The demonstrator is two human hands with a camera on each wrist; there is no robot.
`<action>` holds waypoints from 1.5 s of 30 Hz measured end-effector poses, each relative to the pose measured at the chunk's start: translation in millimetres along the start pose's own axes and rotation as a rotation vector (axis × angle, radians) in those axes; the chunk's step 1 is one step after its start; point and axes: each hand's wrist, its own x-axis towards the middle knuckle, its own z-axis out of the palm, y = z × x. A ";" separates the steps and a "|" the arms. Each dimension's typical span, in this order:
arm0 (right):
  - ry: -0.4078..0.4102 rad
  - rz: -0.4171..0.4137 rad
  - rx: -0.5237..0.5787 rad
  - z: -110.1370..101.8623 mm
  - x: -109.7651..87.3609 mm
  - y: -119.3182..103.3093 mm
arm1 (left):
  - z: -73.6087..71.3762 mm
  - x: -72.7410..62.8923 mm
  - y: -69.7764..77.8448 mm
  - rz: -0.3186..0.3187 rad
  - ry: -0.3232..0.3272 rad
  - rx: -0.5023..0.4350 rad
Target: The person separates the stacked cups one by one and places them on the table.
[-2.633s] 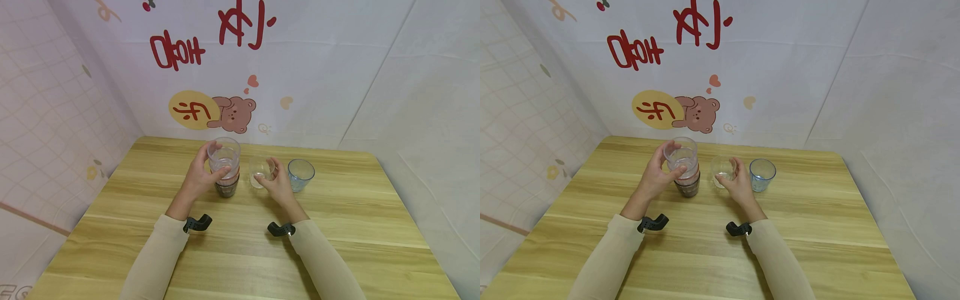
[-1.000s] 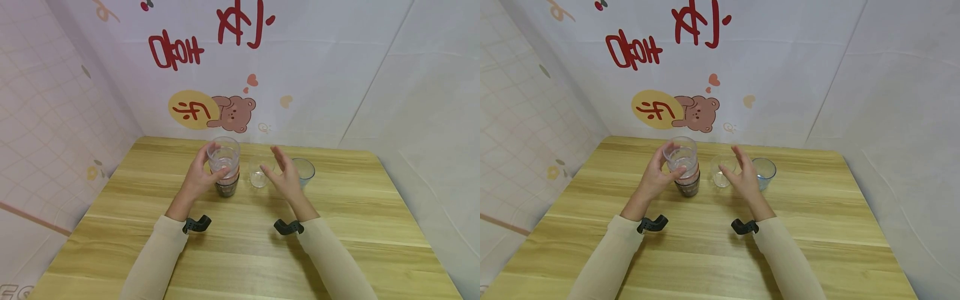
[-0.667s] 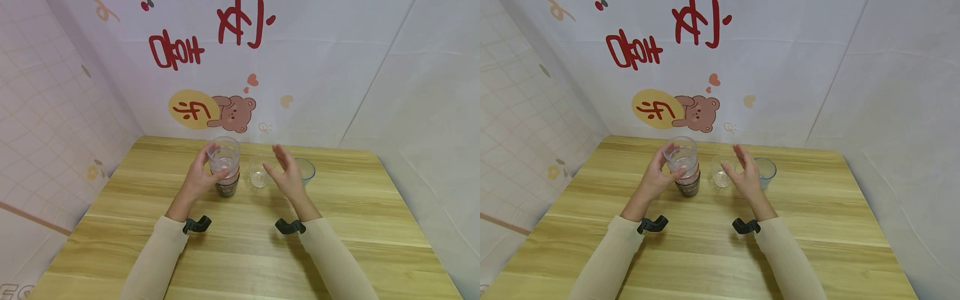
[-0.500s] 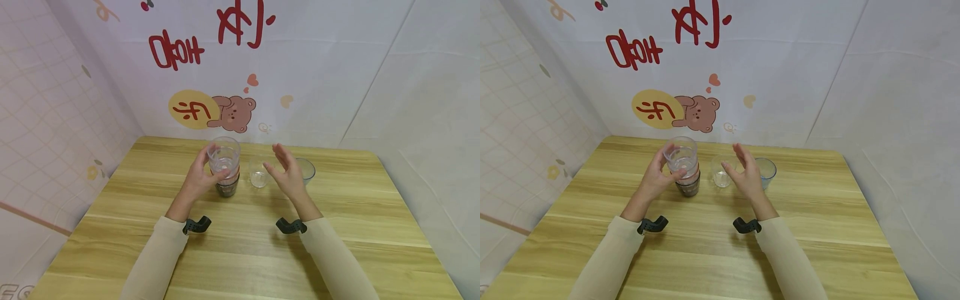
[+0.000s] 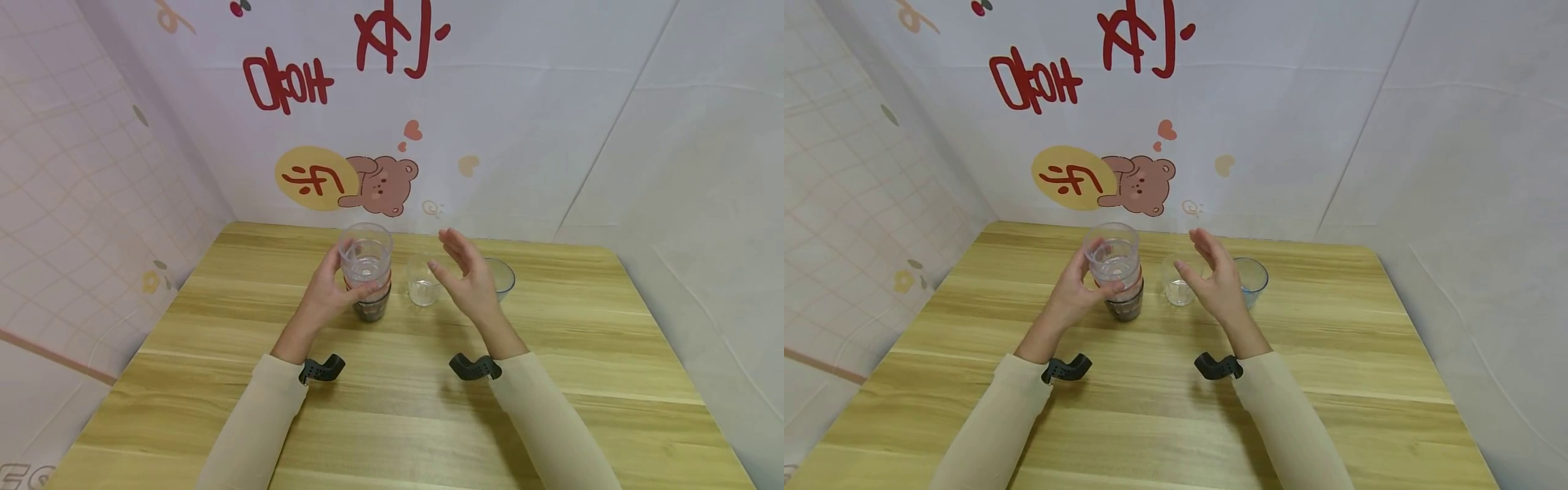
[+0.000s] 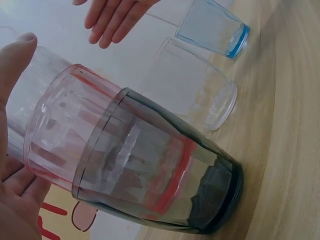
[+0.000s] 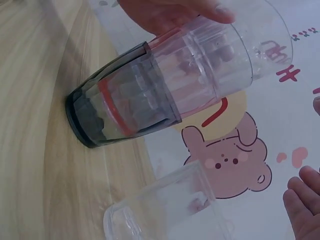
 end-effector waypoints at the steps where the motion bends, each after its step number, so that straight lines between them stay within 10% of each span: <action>1: -0.007 0.001 0.005 0.5 0.6 -1.6 | -0.1 -0.1 -0.2 0.001 0.000 0.000; 45: -0.172 -0.026 0.001 38.7 11.3 -21.1 | 0.2 -2.9 -7.7 -0.009 -0.023 -0.017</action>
